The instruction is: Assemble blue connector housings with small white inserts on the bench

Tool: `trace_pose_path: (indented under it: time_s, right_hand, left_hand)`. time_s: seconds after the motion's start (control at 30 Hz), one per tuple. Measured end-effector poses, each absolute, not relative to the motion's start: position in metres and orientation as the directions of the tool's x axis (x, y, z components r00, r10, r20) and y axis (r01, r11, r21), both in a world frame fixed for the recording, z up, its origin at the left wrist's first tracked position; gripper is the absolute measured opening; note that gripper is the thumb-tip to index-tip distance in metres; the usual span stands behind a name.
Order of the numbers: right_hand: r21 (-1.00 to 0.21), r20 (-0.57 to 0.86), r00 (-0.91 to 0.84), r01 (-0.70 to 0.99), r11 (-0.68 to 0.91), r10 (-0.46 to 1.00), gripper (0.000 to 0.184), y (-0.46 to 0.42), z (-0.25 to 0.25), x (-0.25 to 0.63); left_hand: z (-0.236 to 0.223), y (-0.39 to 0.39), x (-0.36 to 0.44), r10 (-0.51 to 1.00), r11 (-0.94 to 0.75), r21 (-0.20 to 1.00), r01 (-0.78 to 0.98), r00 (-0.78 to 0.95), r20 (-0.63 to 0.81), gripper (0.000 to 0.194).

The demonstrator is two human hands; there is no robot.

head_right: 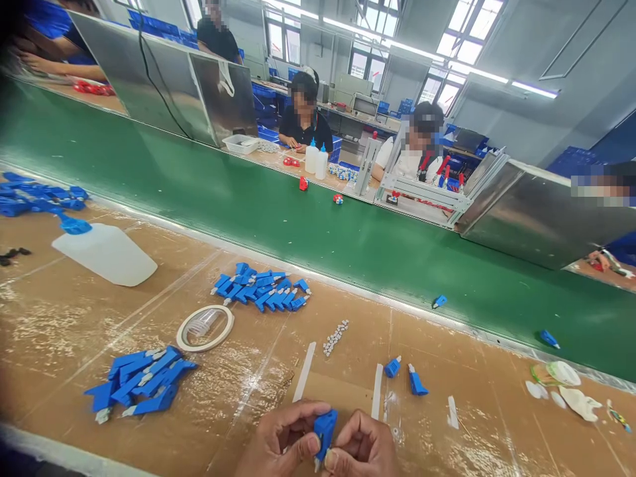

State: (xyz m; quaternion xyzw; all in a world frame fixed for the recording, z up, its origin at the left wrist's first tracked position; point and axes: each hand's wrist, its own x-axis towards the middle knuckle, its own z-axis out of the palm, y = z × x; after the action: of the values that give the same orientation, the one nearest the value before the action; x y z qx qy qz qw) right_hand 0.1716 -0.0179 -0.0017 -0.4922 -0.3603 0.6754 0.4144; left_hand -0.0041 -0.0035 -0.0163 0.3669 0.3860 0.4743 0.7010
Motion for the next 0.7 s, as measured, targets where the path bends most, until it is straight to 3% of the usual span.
trace_pose_path:
  time_s: [0.1, 0.27, 0.47, 0.7]
  right_hand:
    - [-0.884, -0.351, -0.151, -0.273, -0.380, 0.924, 0.053, -0.018, -0.008, 0.171]
    - [-0.893, -0.304, -0.180, -0.289, -0.346, 0.936, 0.049, -0.018, -0.014, 0.176]
    - [-0.887, -0.345, -0.158, -0.268, -0.376, 0.925, 0.050, -0.018, -0.014, 0.179]
    - [-0.892, -0.341, -0.171, -0.253, -0.376, 0.924, 0.055, -0.016, -0.022, 0.178]
  left_hand:
    - [-0.019, -0.003, -0.004, 0.939, 0.297, 0.879, -0.372, 0.284, -0.197, 0.049]
    - [-0.019, -0.004, -0.001, 0.935, 0.299, 0.885, -0.358, 0.294, -0.197, 0.051]
    - [-0.015, -0.005, 0.001, 0.946, 0.270, 0.887, -0.376, 0.276, -0.171, 0.047]
    - [-0.014, 0.006, -0.012, 0.936, 0.179, 0.960, -0.215, 0.338, -0.099, 0.045]
